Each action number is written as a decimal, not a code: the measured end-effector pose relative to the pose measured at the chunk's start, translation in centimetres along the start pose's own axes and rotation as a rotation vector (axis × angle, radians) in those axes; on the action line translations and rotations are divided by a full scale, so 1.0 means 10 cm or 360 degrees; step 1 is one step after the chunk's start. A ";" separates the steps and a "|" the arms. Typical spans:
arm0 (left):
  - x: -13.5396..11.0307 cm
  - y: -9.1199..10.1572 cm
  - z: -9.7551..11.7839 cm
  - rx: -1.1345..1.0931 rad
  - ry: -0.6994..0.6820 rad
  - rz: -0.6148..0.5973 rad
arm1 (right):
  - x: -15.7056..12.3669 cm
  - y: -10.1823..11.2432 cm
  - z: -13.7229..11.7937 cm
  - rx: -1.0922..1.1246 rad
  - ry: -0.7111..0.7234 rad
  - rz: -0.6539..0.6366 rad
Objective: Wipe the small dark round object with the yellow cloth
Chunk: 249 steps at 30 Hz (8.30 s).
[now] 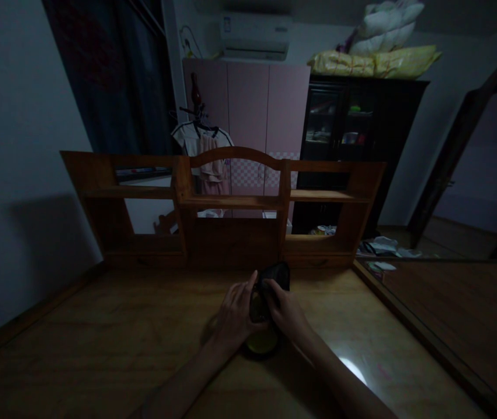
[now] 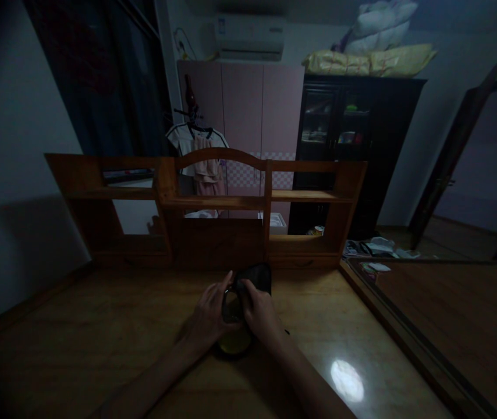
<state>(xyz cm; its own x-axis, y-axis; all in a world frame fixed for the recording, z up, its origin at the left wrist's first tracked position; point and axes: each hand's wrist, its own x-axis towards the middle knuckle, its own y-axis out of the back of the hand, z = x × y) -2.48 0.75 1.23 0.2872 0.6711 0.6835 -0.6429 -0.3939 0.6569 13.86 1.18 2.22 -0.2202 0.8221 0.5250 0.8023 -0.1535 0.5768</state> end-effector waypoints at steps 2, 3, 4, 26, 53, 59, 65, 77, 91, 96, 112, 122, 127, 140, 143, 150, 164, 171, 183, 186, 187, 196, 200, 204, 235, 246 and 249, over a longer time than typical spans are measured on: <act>0.00 0.00 0.00 -0.0009 -0.0005 -0.0002 | 0.01 0.02 -0.02 0.0030 -0.0025 0.0004; 0.00 0.00 0.00 -0.0006 -0.0003 -0.0009 | 0.01 0.02 -0.01 0.0031 -0.0042 0.0007; -0.01 0.00 -0.01 0.0003 0.0001 -0.0018 | 0.01 0.02 -0.01 0.0027 -0.0063 0.0008; 0.00 0.02 -0.01 0.0172 -0.0157 -0.0032 | 0.00 -0.02 -0.06 0.0180 0.0007 0.0114; 0.02 -0.01 0.01 0.0179 -0.0251 0.0039 | 0.01 -0.14 0.23 0.0287 -0.0147 0.0147; 0.03 -0.01 0.01 0.0194 -0.0245 0.0043 | 0.00 -0.15 0.24 0.0268 -0.0095 0.0158; 0.03 0.02 0.01 0.0177 -0.0266 -0.0009 | 0.04 -0.05 0.04 0.0366 -0.0076 0.0121; 0.02 0.04 0.03 0.0188 -0.0255 -0.0071 | 0.04 -0.01 0.02 0.0367 -0.0124 0.0149; 0.04 0.02 0.02 0.0142 -0.0195 0.0003 | -0.01 -0.07 0.14 0.0130 -0.0077 0.0148; 0.04 0.02 0.00 0.0149 -0.0163 0.0044 | -0.02 -0.10 0.15 0.0280 0.0034 0.0143; 0.02 0.02 -0.04 0.0200 -0.0165 0.0025 | 0.08 -0.13 0.35 0.0840 -0.0199 -0.0125; 0.02 0.03 0.03 0.0223 -0.0265 -0.0036 | 0.03 -0.11 0.13 0.0554 -0.0136 0.0108; 0.02 0.02 0.00 0.0181 -0.0251 -0.0023 | 0.00 -0.09 0.12 0.0354 -0.0121 0.0131; 0.05 0.02 -0.01 0.0134 -0.0136 0.0073 | 0.04 -0.16 0.26 0.0693 -0.0317 0.0080; 0.05 0.03 -0.01 0.0112 -0.0147 0.0081 | 0.06 -0.18 0.25 0.0752 -0.0331 0.0079; 0.05 0.03 -0.02 0.0104 -0.0206 0.0084 | 0.06 -0.12 0.20 0.0804 -0.0370 0.0046; 0.04 0.04 -0.03 0.0116 -0.0266 0.0058 | 0.05 -0.07 0.12 0.0547 -0.0182 0.0110; 0.03 0.02 -0.03 0.0097 -0.0265 -0.0005 | 0.03 0.00 0.05 0.0229 -0.0056 0.0036; 0.01 0.03 -0.01 0.0207 -0.0383 -0.0126 | 0.06 -0.12 0.32 0.0636 -0.0326 -0.0196; 0.02 0.03 -0.03 0.0263 -0.0426 -0.0154 | 0.02 -0.16 0.29 0.0509 -0.0330 -0.0044; 0.02 0.03 -0.04 0.0282 -0.0433 -0.0148 | 0.00 -0.17 0.27 0.0452 -0.0321 0.0014; 0.02 -0.01 -0.07 0.0366 -0.0519 -0.0010 | -0.02 -0.08 0.01 0.0031 -0.0193 0.0166; 0.02 0.00 -0.08 0.0374 -0.0513 -0.0003 | -0.03 -0.04 -0.03 -0.0212 -0.0228 0.0193; 0.01 -0.01 -0.09 0.0360 -0.0532 -0.0044 | -0.01 -0.04 0.12 -0.0005 -0.0492 0.0007; 0.05 0.03 -0.08 0.0317 -0.0507 -0.0143 | -0.04 -0.12 0.10 -0.0053 -0.0311 0.0035; 0.04 0.03 -0.08 0.0264 -0.0502 -0.0137 | -0.04 -0.10 0.06 -0.0046 -0.0327 0.0015; 0.03 0.02 -0.08 0.0281 -0.0488 -0.0129 | -0.04 -0.08 0.05 -0.0063 -0.0317 0.0000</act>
<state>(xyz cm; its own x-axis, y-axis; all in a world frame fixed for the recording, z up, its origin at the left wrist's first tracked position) -3.05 1.42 1.31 0.5492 0.4953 0.6730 -0.4845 -0.4674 0.7394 13.55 1.27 1.20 -0.1029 0.9136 0.3935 0.7789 -0.1720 0.6031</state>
